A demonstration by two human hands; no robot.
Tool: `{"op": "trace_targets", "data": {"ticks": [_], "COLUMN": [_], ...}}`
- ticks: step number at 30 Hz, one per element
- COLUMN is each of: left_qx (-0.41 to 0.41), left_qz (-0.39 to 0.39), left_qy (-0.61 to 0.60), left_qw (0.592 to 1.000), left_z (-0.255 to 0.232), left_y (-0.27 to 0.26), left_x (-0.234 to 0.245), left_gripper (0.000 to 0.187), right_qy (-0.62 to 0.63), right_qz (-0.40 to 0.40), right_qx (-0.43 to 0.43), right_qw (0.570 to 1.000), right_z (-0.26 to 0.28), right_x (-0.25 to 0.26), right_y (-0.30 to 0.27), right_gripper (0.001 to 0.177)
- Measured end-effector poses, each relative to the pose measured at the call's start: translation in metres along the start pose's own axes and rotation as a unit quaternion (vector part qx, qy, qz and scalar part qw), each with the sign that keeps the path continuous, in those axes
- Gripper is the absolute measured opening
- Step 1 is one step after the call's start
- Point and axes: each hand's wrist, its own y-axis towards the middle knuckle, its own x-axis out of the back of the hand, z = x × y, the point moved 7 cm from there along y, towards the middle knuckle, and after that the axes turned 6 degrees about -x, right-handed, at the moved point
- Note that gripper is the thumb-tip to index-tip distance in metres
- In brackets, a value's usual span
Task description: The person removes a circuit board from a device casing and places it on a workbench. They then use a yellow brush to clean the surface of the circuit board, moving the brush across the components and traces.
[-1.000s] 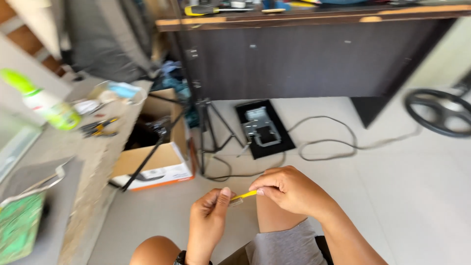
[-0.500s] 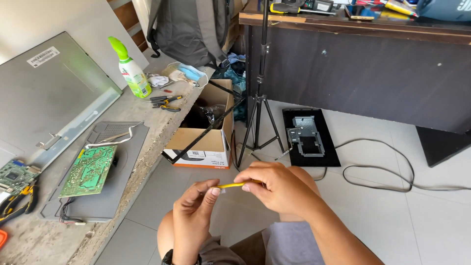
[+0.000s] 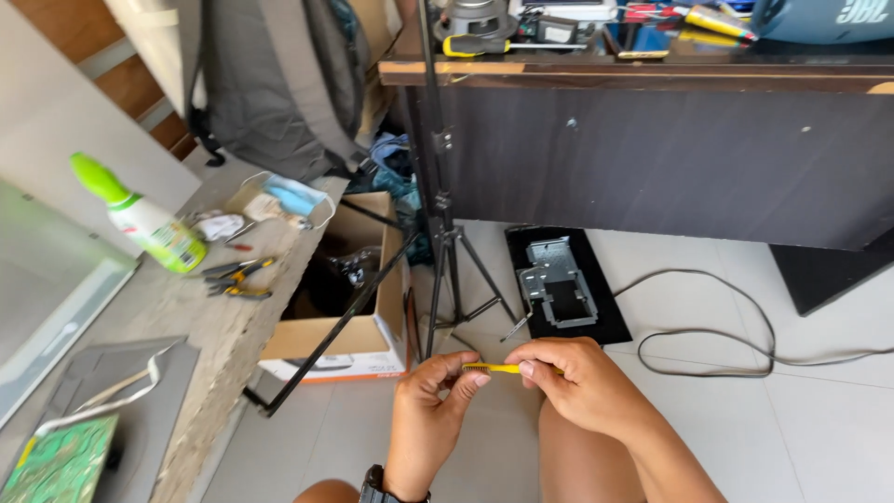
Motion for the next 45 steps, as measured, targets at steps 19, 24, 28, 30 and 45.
{"op": "trace_targets", "data": {"ticks": [19, 24, 28, 30, 45], "left_qx": [0.097, 0.081, -0.010, -0.020, 0.002], "left_qz": [-0.035, -0.079, 0.039, 0.053, 0.066], "left_qy": [0.076, 0.039, 0.013, 0.013, 0.235], "left_qw": [0.992, 0.993, 0.999, 0.998, 0.970], "left_z": [0.021, 0.053, 0.007, -0.007, -0.056], "left_y": [0.046, 0.081, 0.172, 0.213, 0.324], "left_x": [0.003, 0.025, 0.045, 0.052, -0.055], "left_gripper": [0.039, 0.042, 0.050, 0.051, 0.029], "right_qy": [0.239, 0.320, 0.277, 0.266, 0.150], "right_qz": [-0.189, -0.179, -0.172, -0.148, 0.042], "right_qx": [0.065, 0.188, 0.236, 0.266, 0.124], "right_qw": [0.950, 0.911, 0.915, 0.915, 0.980], "right_z": [0.028, 0.067, 0.113, 0.131, 0.240], "right_x": [0.116, 0.101, 0.103, 0.098, 0.191], "right_y": [0.074, 0.132, 0.188, 0.209, 0.193], "right_gripper": [0.015, 0.006, 0.028, 0.031, 0.028]}}
